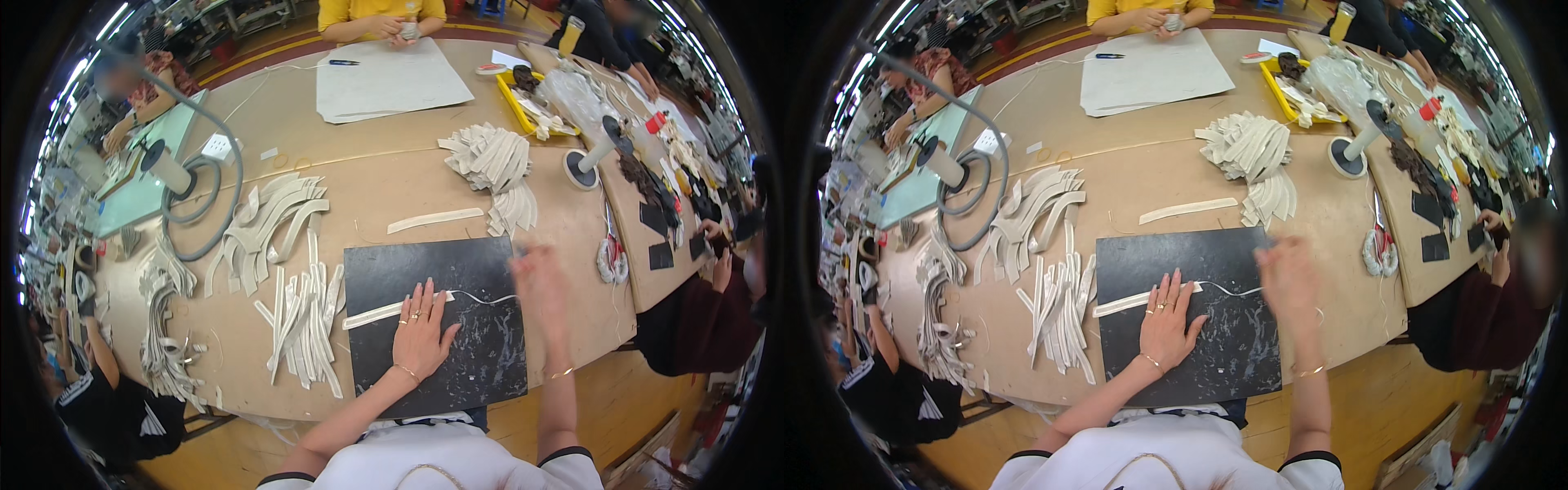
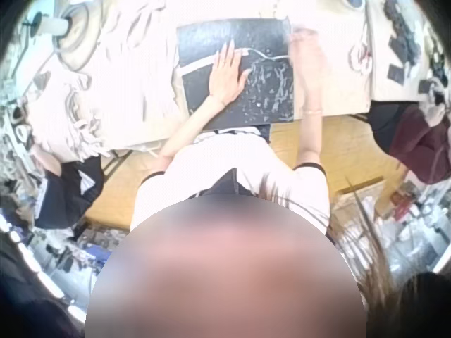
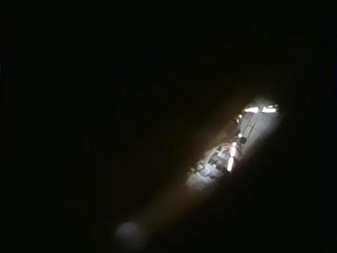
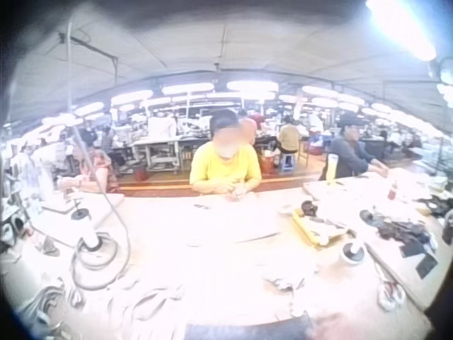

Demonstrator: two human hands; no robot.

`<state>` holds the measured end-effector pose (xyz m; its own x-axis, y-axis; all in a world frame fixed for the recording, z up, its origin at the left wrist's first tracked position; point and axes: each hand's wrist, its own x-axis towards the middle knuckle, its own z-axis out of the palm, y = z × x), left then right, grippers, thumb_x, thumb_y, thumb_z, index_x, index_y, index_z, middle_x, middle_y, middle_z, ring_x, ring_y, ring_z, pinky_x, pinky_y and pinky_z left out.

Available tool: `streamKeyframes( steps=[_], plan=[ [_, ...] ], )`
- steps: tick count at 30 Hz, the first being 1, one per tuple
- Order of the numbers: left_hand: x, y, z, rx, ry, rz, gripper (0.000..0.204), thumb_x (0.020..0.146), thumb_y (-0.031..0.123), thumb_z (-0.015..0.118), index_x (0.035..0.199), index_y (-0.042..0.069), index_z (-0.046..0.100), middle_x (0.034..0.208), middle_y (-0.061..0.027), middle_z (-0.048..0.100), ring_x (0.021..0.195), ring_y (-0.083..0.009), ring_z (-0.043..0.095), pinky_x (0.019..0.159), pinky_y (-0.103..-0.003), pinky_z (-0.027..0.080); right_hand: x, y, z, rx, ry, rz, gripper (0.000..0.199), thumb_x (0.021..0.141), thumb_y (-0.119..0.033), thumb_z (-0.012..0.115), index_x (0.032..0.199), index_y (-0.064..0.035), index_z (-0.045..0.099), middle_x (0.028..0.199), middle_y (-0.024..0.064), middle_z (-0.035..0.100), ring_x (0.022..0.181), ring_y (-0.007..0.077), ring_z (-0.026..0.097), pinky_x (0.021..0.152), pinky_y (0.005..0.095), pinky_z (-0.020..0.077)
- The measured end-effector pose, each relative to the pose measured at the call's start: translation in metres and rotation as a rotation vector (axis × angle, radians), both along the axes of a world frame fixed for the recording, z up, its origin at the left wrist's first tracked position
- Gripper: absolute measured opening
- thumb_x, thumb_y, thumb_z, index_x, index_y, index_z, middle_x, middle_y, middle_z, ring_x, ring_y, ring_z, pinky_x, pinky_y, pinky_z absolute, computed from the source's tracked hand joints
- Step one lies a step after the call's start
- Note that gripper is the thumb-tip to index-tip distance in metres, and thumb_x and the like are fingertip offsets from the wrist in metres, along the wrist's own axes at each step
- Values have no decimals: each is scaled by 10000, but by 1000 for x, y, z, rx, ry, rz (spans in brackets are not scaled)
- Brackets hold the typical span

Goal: The person uses a red utility knife to trim a white strip of material on a black cutting mat. They repeatedly cut off small pieces and set them aside while working at a shared table in a workshop.

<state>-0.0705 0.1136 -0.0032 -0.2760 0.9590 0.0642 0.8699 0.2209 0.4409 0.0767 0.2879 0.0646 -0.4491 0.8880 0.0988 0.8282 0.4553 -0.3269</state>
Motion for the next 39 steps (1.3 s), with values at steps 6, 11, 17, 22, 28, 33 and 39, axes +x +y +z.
streamKeyframes(
  steps=[6,11,17,22,28,33,39],
  plan=[
    [0,-1,-2,-5,-14,-7,620,963,352,537,1468,24,389,1567,-240,283,1454,-383,282,1187,-484,214,-34,-98,-23,-27,86,183,342,933,-199,641,1217,-9,629,1052,132,597,751,289,670,626,374,540],
    [-1,-1,-1,-19,8,-16,589,945,260,534,1466,25,392,1565,-241,288,1454,-379,285,1187,-480,214,-37,-106,-37,124,104,181,335,913,-154,657,1208,1,631,1024,113,594,745,263,659,616,350,539],
    [-1,-1,-4,22,-65,0,591,918,213,553,1458,32,397,1563,-239,294,1450,-394,283,1187,-490,201,-45,-107,-47,179,71,164,355,879,-109,663,1215,1,630,1037,102,598,762,242,655,623,330,536],
    [-2,-1,-6,29,-60,-6,589,925,219,548,1464,37,393,1564,-236,293,1453,-391,278,1189,-490,196,-47,-108,-51,249,40,189,407,819,-69,648,1223,-17,634,1060,87,604,824,218,652,642,305,520],
    [-3,-2,-7,15,-55,-21,595,935,232,538,1480,52,381,1571,-232,279,1458,-390,268,1191,-492,189,-48,-109,-53,309,0,217,417,814,-88,630,1227,-30,634,1084,81,606,838,199,644,652,295,494],
    [-2,-1,-9,20,-56,-19,583,942,232,529,1482,62,385,1576,-228,271,1459,-388,266,1190,-494,194,-50,-107,-49,271,-28,221,375,810,-95,634,1181,-35,637,1054,73,599,799,192,651,637,293,497],
    [-1,-1,-10,28,-37,-14,568,950,242,525,1471,53,400,1576,-227,271,1462,-380,264,1189,-492,200,-52,-106,-53,210,-5,165,342,806,-97,653,1144,-47,639,994,77,585,672,208,670,564,315,543]
  ],
)
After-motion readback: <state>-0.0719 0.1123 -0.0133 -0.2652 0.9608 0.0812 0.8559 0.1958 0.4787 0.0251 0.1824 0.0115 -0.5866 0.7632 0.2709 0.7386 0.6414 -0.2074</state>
